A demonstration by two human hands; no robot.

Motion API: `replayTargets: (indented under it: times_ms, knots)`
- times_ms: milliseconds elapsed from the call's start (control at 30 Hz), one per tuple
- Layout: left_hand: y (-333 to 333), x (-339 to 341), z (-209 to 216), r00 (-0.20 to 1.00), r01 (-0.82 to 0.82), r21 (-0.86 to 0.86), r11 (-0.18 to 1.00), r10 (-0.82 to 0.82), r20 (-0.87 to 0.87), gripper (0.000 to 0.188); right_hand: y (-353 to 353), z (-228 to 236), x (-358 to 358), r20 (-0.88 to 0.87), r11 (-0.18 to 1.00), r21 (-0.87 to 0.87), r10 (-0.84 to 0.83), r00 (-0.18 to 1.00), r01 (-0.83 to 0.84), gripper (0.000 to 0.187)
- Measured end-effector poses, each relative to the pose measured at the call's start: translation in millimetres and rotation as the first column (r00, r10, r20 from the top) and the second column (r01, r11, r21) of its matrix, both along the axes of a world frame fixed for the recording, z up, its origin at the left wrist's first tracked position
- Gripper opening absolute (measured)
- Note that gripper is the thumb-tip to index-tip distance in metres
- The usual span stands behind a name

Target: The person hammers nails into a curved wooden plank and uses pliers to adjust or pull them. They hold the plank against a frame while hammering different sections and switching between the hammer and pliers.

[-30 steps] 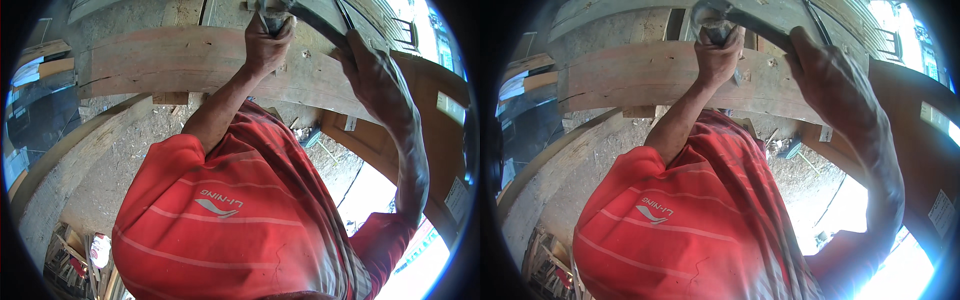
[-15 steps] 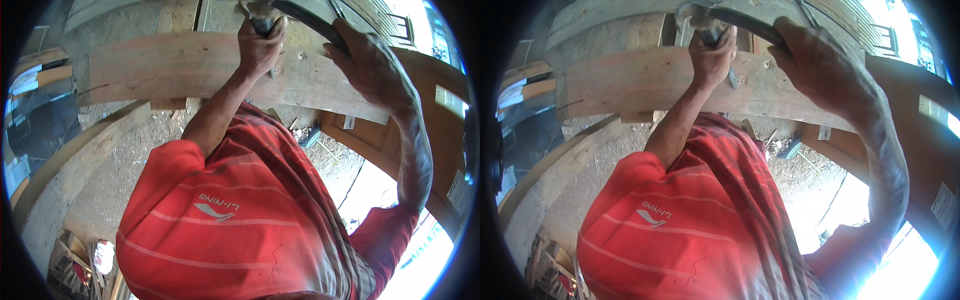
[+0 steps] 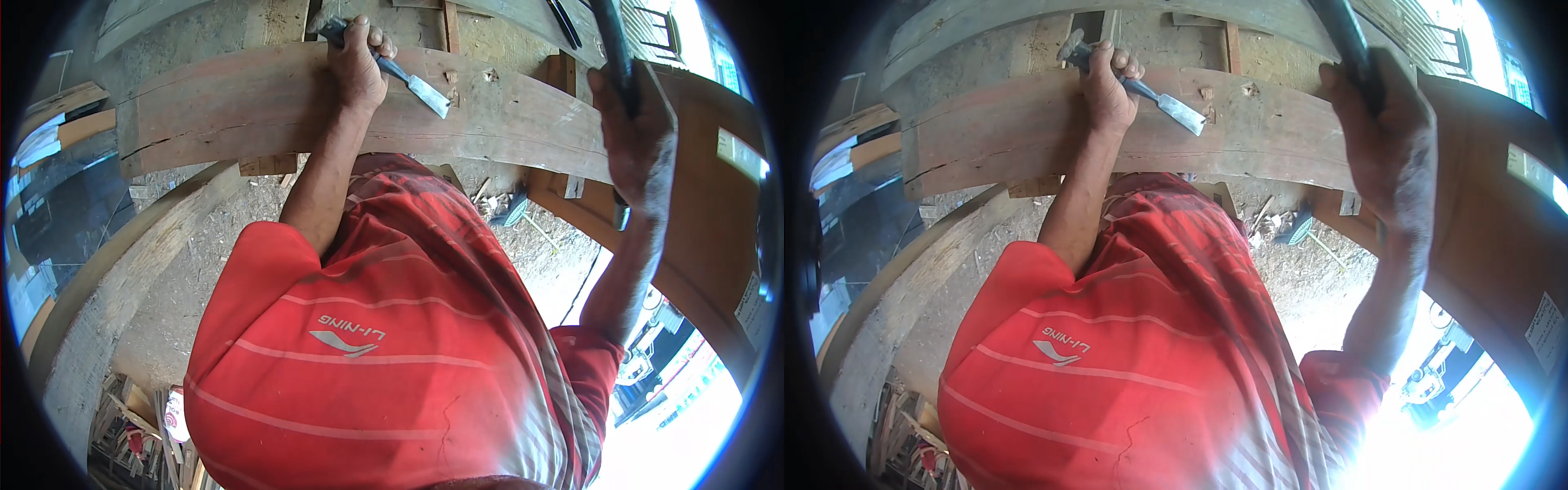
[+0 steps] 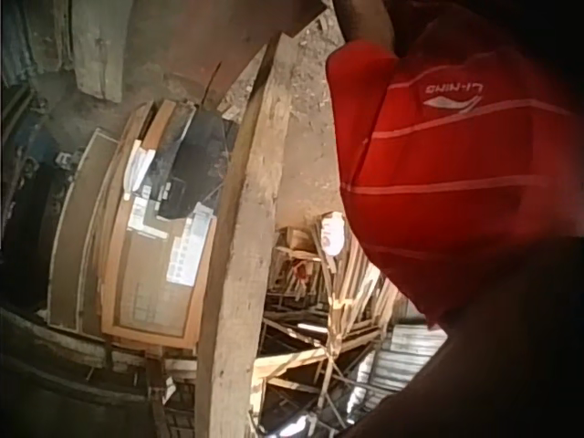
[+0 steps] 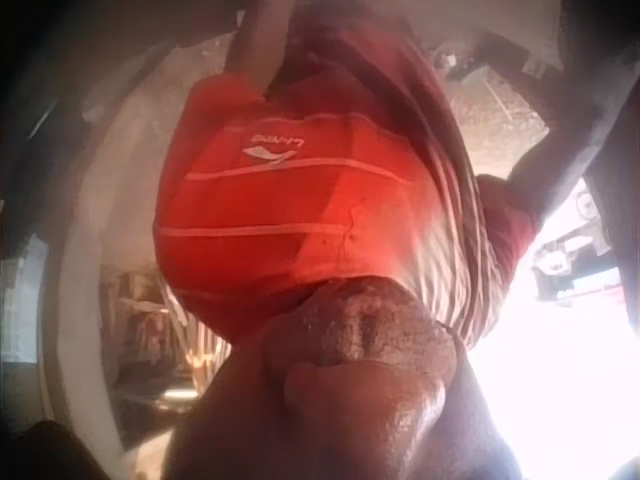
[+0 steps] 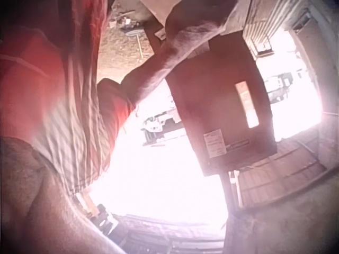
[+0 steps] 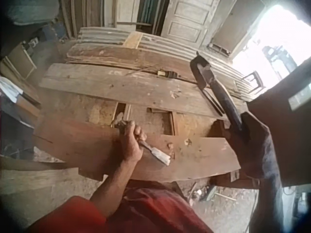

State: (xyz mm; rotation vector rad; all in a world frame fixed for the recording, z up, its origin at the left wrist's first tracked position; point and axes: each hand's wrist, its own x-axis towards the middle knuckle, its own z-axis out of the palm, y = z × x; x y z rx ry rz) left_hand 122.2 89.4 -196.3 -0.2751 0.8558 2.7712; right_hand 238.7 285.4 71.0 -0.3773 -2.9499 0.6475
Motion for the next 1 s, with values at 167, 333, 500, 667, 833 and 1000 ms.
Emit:
replayTargets:
  times_ms: [167, 333, 500, 667, 833, 1000]
  knots:
    - [27.5, 20.8, 10.5, 0.979, 0.191, 0.138, 0.972, -0.2, 0.05, 0.017, 17.2, -35.7, 43.6, 0.075, 0.964, -0.076, -0.248, 0.966, 0.254, 0.028]
    - [-8.9, -19.5, 63.9, 0.757, 0.461, -0.668, 0.584, -0.652, -0.047, 0.03, 27.9, -58.2, 101.9, 0.123, 0.835, -0.269, -0.465, 0.877, 0.48, 0.027]
    - [26.5, 3.6, 83.7, 0.247, -0.134, -0.977, -0.168, -0.96, 0.132, 0.048, 36.2, -94.1, 152.3, 0.177, 0.772, -0.308, -0.527, 0.831, 0.556, 0.028]
    - [44.6, -7.5, 54.3, 0.19, -0.282, -0.937, -0.204, -0.97, 0.154, 0.058, 22.1, -124.5, 189.1, 0.179, 0.709, -0.383, -0.571, 0.801, 0.592, 0.031]
    - [50.2, -29.3, 56.3, 0.391, -0.334, -0.933, -0.133, -0.92, -0.008, 0.071, 4.0, -147.7, 213.6, 0.21, 0.633, -0.477, -0.591, 0.779, 0.609, 0.033]
    - [46.4, -8.1, 34.7, 0.225, -0.364, -0.915, -0.17, -0.97, 0.091, 0.073, -11.1, -157.9, 232.0, 0.283, 0.542, -0.512, -0.626, 0.726, 0.667, 0.03]
